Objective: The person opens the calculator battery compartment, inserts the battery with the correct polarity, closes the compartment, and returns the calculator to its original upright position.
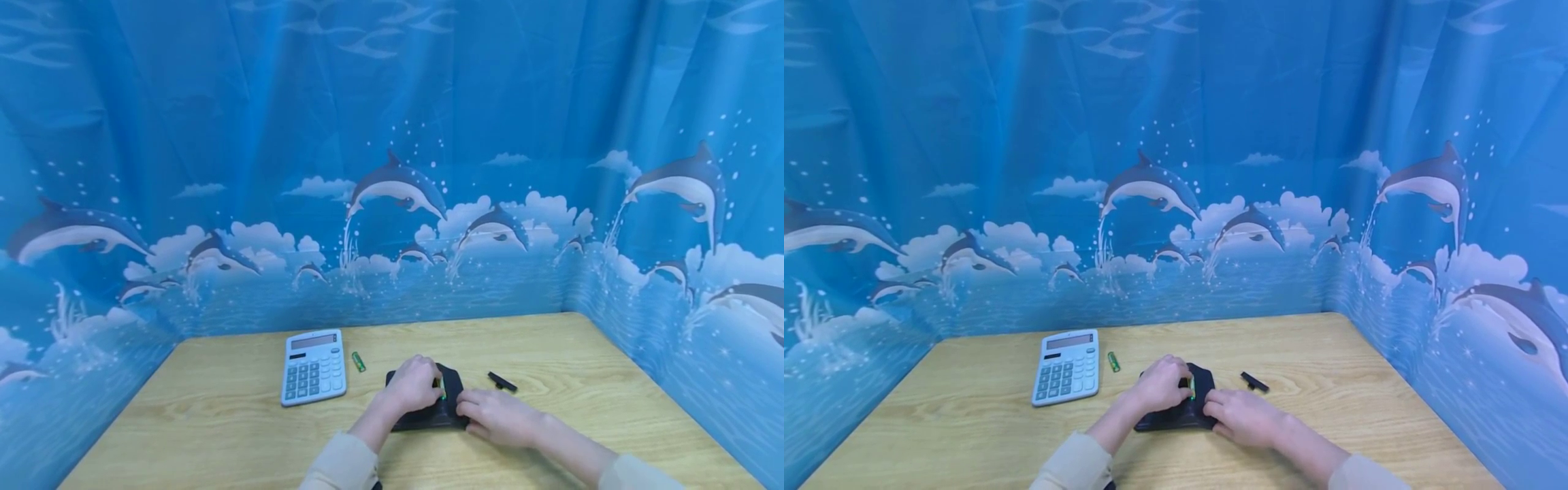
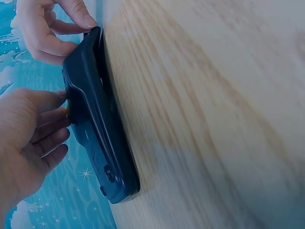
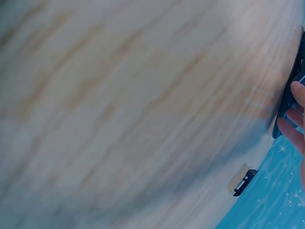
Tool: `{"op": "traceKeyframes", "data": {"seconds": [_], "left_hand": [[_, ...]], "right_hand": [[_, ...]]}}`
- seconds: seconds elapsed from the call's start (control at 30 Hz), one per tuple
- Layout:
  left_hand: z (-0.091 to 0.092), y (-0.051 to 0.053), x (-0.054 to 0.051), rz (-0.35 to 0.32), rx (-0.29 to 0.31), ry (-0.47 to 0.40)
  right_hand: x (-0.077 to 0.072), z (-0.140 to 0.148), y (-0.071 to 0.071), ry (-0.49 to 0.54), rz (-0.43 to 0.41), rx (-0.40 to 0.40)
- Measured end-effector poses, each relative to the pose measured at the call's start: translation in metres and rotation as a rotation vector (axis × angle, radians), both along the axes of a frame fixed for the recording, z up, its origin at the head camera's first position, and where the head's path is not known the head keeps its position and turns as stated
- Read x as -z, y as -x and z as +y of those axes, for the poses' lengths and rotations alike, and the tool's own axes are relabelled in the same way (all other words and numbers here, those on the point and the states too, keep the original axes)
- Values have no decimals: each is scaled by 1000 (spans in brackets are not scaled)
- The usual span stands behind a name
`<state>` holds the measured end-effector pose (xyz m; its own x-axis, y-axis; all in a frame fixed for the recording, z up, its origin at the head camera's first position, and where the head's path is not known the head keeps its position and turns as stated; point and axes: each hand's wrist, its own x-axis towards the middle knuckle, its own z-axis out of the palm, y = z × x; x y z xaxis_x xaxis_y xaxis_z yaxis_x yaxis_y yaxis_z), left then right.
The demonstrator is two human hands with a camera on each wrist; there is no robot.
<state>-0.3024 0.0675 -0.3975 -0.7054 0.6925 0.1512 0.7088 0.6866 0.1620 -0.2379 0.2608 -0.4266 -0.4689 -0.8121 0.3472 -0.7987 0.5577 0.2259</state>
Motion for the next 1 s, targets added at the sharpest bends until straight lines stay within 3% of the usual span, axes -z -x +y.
{"op": "traceKeyframes", "data": {"seconds": [0.7, 1.0], "left_hand": [[-1, 1, -2, 111, 89, 74], [-1, 0, -2, 141, 90, 104]], "right_hand": [[0, 0, -1, 17, -51, 51], [-3, -3, -3, 19, -58, 55]]}}
